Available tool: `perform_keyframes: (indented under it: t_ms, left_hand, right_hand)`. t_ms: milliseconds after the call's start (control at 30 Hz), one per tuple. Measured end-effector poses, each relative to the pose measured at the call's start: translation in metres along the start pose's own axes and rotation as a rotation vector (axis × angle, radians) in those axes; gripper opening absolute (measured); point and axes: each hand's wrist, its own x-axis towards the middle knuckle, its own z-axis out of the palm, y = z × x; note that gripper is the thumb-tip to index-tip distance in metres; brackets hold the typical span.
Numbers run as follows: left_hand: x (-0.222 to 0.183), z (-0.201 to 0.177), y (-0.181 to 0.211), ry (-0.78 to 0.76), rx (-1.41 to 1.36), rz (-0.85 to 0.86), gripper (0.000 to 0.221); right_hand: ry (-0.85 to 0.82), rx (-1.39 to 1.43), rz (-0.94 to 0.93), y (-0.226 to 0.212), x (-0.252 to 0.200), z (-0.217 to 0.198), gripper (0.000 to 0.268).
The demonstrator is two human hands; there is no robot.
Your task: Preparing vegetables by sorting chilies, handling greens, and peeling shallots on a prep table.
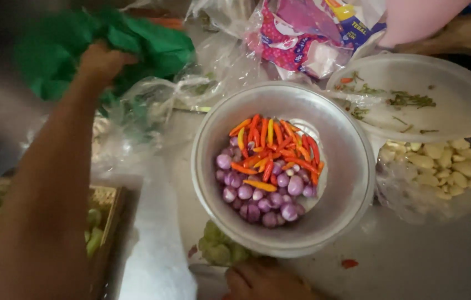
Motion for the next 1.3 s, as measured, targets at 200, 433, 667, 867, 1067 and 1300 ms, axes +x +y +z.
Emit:
perform_keyframes:
  t_ms: [200,433,667,867,1067,1300]
  left_hand:
    - [0.118,0.024,-0.071,0.211,-0.177,0.411,0.081]
    - [-0.068,-0.030,0.055,0.065,0.651,0.242,0.049]
    - [-0.149,0.051,0.087,-0.399,0.866,0.651,0.118]
    - [-0.030,0.134,0.033,-0.135,0.586,0.952,0.021]
    - [-0.032,0.046,0.021,0.436,0.321,1.453,0.015]
    - [-0.213,-0.050,0.029,0.369,0.853,1.298,0.051]
  right_hand:
    - [-0.125,0.212,0.649,0.007,0.022,0.004,0.035]
    - [0.141,-0.059,0.292,0.002,0.010,0.013,0.022]
    - [-0.045,0.234,0.528,-0.013,0.002,-0.002,0.020]
    - [-0.022,0.008,-0.006,-0.005,-0.002,-0.021,0.025]
    - [0.349,-0.072,-0.148,-0.017,-0.009,-0.051,0.027]
    - [0.678,-0.148,-0.319,-0.057,-0.043,-0.139,0.029]
